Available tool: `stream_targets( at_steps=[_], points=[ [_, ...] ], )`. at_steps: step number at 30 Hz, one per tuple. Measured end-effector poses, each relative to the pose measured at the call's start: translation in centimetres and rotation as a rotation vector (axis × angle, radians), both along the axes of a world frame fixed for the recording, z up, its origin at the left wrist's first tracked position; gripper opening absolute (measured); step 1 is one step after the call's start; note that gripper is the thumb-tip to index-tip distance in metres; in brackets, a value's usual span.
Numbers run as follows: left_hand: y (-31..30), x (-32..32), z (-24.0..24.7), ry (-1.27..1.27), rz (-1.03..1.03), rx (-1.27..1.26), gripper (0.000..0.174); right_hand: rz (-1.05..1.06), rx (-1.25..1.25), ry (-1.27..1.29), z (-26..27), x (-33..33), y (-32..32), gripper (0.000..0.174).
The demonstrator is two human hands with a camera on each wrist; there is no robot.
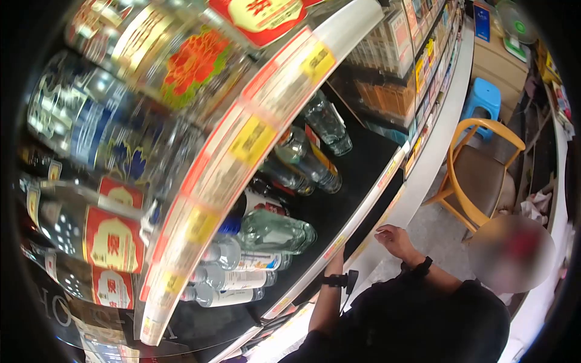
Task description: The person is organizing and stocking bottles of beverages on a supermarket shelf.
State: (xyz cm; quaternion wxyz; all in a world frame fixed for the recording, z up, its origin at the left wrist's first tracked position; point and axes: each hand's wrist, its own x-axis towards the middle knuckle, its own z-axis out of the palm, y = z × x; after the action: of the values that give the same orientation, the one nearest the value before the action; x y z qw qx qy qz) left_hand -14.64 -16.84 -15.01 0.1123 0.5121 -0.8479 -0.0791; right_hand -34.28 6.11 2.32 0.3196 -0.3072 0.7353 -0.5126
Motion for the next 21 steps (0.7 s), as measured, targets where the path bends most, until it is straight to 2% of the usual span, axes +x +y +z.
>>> stream_targets(
  at_steps=[3,6,11,15,21],
  points=[
    [-1.3,-3.0,2.4,-0.013,0.0,0.041,0.044,0.024,0.021,-0.012,1.2,-2.5,-0.3,0.029],
    [-0.1,-3.9,3.1,-0.002,-0.021,0.084,0.044,0.05,0.006,-0.062,1.6,-4.2,-0.2,0.028],
    [-0.1,-8.4,5.5,0.058,-0.001,0.154,0.043,0.089,0.012,-0.013,0.7,-6.8,0.2,0.028],
    [0.6,-8.2,7.8,0.092,0.071,0.212,0.043,0.094,0.033,-0.014,-3.1,-8.0,-0.1,0.028],
    [1.7,-7.1,11.6,0.122,0.119,0.3,0.043,0.166,0.006,-0.047,-3.4,-6.2,-1.1,0.03]
  ],
)
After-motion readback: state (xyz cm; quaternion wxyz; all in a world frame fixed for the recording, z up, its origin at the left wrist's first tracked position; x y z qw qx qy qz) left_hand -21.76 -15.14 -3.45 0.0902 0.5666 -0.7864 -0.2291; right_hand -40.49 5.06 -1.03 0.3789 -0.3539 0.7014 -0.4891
